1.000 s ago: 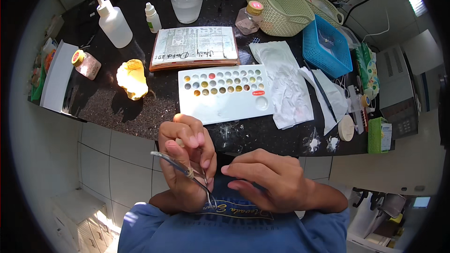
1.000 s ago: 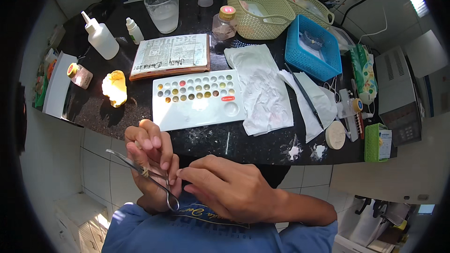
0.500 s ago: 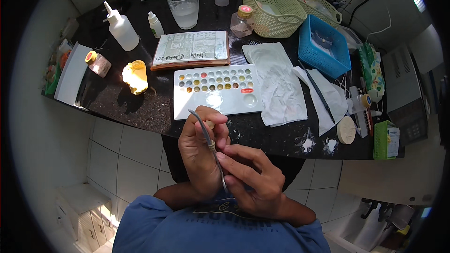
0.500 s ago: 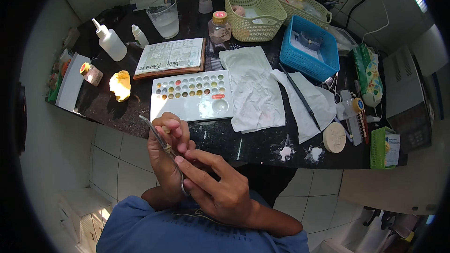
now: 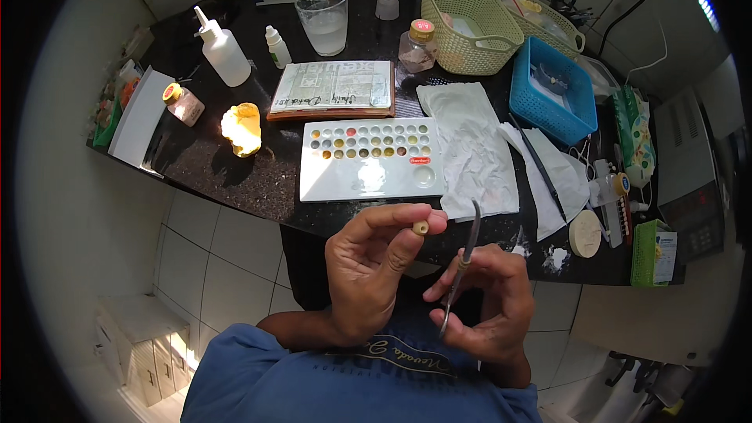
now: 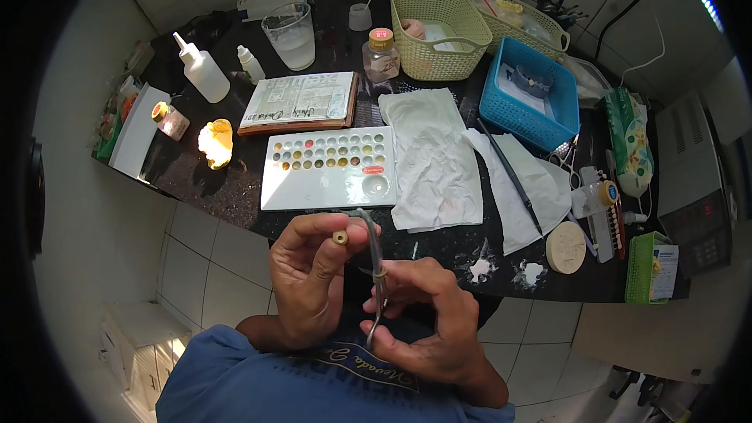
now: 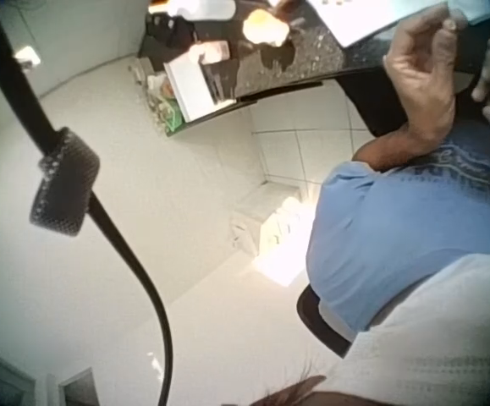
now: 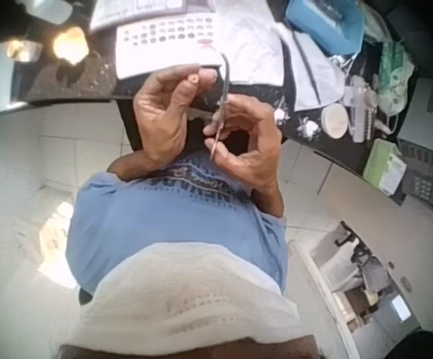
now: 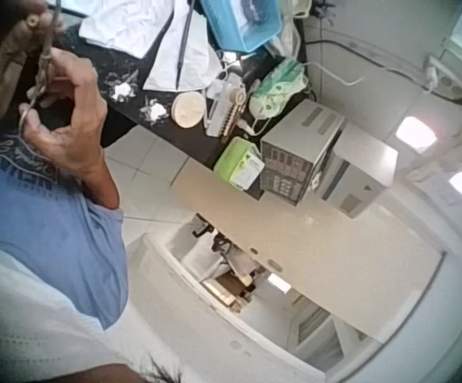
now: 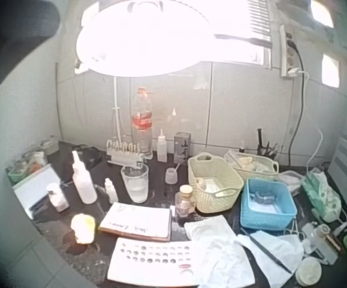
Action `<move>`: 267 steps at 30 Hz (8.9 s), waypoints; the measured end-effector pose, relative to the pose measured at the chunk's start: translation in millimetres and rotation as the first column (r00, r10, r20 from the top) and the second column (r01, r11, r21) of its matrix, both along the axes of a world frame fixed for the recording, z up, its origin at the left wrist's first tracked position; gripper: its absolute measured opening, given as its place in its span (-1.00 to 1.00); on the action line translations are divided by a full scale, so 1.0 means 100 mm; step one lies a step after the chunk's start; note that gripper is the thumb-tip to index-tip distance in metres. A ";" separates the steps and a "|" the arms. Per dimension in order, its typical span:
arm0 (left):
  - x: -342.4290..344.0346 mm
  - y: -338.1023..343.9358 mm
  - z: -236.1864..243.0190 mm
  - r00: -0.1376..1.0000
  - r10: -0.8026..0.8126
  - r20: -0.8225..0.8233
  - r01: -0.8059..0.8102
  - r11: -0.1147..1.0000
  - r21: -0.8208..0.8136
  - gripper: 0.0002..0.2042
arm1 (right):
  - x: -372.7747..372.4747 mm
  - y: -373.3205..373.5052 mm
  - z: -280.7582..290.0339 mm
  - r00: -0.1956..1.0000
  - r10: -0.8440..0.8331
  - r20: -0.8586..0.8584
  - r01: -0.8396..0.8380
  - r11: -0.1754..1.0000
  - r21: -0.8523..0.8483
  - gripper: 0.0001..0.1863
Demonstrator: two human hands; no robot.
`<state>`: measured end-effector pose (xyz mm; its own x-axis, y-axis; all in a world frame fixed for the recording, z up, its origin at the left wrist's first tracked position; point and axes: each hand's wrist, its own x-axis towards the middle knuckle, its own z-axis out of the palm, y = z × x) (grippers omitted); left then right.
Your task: The dental technician is applying stains and glaze to a dental crown prosthetic using a fine brush and a staining palette at a laboratory bench.
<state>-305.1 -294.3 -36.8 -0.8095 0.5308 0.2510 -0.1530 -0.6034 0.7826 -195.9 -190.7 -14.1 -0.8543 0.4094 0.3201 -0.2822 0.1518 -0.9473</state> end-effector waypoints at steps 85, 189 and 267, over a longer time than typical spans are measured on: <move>-0.15 0.05 0.16 0.810 -0.440 0.387 0.464 0.885 0.033 -0.74 | 0.52 0.44 -0.03 0.998 -0.053 0.038 0.052 0.999 0.016 -0.27; -0.23 0.04 0.08 0.944 -0.320 -0.085 0.308 0.942 -0.130 -0.67 | 0.42 0.27 -0.31 0.990 0.076 0.123 -0.075 0.997 -0.011 -0.39; -0.31 -0.41 0.20 0.949 -0.142 0.282 0.073 0.968 0.239 -0.77 | -0.62 1.20 0.77 0.938 -0.346 -0.020 0.090 0.189 0.978 -0.84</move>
<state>-335.9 -335.4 -16.9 -0.8062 0.5767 0.1319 -0.4297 -0.7241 0.5395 -258.2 -70.4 62.8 -0.8715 0.0786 0.4840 0.0656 0.9969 -0.0437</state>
